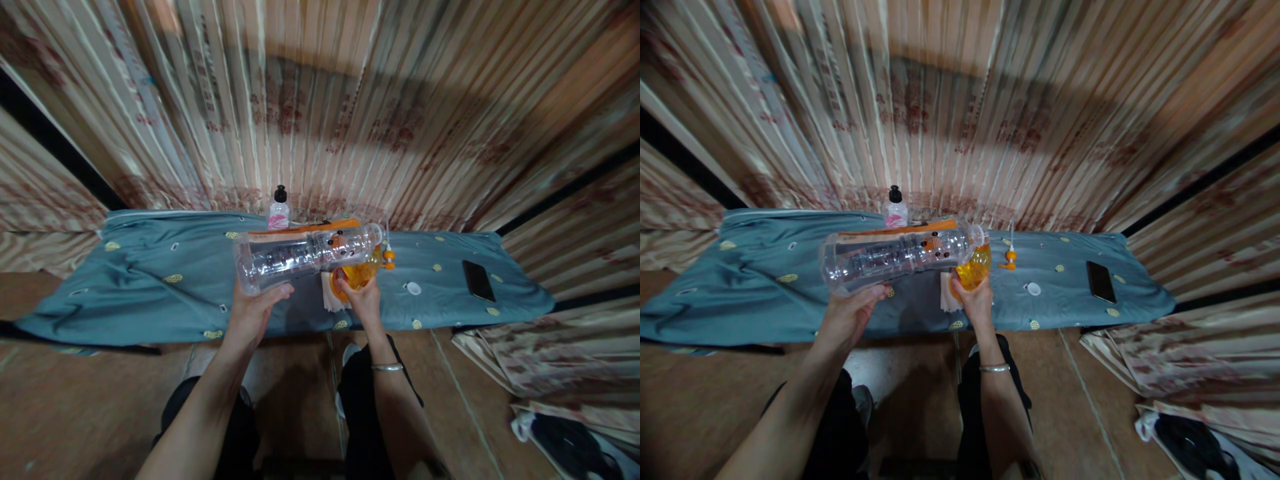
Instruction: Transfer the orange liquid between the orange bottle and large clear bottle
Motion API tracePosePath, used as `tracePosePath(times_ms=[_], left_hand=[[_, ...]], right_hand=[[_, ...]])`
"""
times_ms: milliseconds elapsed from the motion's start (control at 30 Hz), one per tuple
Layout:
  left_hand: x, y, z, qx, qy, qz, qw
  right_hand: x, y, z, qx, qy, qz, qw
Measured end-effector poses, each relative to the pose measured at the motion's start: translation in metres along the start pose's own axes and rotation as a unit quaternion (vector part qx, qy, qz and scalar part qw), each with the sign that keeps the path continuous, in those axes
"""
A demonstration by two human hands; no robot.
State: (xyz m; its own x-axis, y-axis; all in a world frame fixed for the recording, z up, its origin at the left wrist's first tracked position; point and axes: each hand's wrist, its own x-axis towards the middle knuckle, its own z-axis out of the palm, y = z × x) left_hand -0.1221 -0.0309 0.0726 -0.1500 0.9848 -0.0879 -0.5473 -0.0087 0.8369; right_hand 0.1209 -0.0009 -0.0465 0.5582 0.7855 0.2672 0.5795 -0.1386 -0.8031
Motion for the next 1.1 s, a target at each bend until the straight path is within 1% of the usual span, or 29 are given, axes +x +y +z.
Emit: tracePosePath(times_ms=[100, 167, 367, 533, 700, 900, 1100], left_hand=[[0.000, 0.000, 0.001, 0.001, -0.001, 0.002, 1.000], [0.000, 0.001, 0.002, 0.000, -0.006, 0.009, 1.000], [-0.001, 0.002, 0.002, 0.006, -0.011, 0.018, 1.000], [-0.001, 0.004, 0.002, 0.010, -0.004, 0.011, 1.000], [-0.001, 0.004, 0.003, 0.010, -0.004, 0.019, 1.000], [-0.001, 0.003, 0.001, 0.015, -0.012, 0.020, 1.000], [-0.001, 0.001, -0.001, 0.016, -0.008, 0.021, 1.000]], right_hand=[[0.001, -0.001, 0.000, -0.002, -0.004, 0.037, 0.999], [0.001, -0.003, 0.000, 0.001, -0.008, 0.044, 0.999], [0.000, -0.004, 0.000, 0.028, -0.015, 0.033, 0.999], [0.000, -0.008, -0.002, 0.013, -0.019, 0.045, 0.999], [0.000, -0.011, -0.003, -0.003, -0.018, 0.050, 0.999], [0.000, -0.008, -0.002, -0.004, -0.013, 0.047, 0.999], [0.001, -0.006, -0.003, 0.011, -0.015, 0.035, 0.999]])
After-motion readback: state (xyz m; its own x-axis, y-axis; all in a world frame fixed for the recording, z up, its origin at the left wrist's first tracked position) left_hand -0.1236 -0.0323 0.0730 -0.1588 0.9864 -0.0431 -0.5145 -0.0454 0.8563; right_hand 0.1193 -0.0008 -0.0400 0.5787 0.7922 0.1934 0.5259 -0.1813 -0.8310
